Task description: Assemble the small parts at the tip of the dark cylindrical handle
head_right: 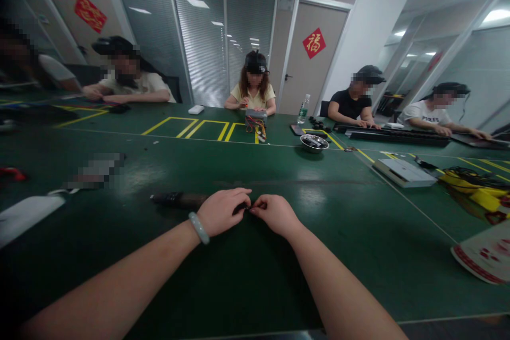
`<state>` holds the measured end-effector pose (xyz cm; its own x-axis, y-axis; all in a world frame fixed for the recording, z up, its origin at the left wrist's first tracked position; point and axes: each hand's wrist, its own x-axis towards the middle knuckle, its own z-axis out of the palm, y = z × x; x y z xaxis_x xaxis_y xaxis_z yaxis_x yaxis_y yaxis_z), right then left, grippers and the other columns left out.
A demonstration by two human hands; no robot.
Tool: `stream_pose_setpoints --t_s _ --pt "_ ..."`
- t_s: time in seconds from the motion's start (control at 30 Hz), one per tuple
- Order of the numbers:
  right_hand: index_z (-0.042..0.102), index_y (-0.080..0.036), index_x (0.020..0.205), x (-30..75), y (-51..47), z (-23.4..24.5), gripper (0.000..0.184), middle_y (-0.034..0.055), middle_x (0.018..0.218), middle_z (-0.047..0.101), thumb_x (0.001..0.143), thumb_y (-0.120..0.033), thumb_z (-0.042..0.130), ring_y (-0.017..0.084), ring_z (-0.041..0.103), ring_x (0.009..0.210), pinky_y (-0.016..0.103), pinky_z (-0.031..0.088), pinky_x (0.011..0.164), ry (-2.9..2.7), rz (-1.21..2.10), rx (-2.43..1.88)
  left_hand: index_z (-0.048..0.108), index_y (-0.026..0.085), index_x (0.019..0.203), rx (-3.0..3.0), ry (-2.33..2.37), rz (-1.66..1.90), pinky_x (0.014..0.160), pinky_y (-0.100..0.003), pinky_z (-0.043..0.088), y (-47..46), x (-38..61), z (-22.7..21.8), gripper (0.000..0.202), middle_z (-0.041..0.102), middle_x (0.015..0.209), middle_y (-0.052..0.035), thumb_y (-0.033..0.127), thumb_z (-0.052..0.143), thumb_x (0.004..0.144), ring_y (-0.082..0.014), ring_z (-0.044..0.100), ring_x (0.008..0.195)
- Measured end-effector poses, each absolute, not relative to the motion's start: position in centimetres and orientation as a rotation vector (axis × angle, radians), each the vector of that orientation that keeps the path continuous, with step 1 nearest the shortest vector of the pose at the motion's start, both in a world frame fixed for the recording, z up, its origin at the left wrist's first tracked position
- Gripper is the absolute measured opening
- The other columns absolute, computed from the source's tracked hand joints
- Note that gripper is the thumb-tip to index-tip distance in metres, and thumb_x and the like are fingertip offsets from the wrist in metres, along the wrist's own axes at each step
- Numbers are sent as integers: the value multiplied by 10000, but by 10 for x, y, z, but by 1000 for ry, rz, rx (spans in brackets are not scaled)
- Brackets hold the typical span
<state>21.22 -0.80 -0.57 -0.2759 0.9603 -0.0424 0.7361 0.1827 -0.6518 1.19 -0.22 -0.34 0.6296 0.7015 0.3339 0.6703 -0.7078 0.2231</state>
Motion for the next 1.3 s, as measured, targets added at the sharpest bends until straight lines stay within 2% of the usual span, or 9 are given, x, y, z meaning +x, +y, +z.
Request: stream_pose_setpoints --t_s 0.27,0.57,0.73,1.3 --pt "690 -221 844 212 -9 -4 164 -15 751 677 796 -360 617 126 591 668 222 372 576 -2082 822 -1622 510 207 1074 2707 1266 632 905 -371 458 -2 14 -5 281 531 1282 -54 195 551 796 -217 569 1078" --pt "692 -207 861 212 -9 -6 168 0 773 686 791 -344 626 131 595 681 220 383 584 -2066 848 -1632 556 209 941 2741 1210 584 929 -392 447 -3 12 -4 128 532 1290 -36 195 528 817 -212 546 1115" --pt "691 -207 842 213 -7 -8 163 -8 721 669 794 -345 620 121 581 636 215 368 562 -2077 836 -1608 569 216 930 2745 1169 609 940 -396 440 -2 13 -4 132 553 1266 -32 181 529 809 -209 544 1118" --pt "693 -210 843 211 -8 -6 171 -3 751 679 795 -358 621 124 587 659 215 375 576 -2082 811 -1626 517 203 1032 2719 1273 605 903 -373 458 -2 13 -5 234 501 1310 -64 196 547 800 -227 536 1133"
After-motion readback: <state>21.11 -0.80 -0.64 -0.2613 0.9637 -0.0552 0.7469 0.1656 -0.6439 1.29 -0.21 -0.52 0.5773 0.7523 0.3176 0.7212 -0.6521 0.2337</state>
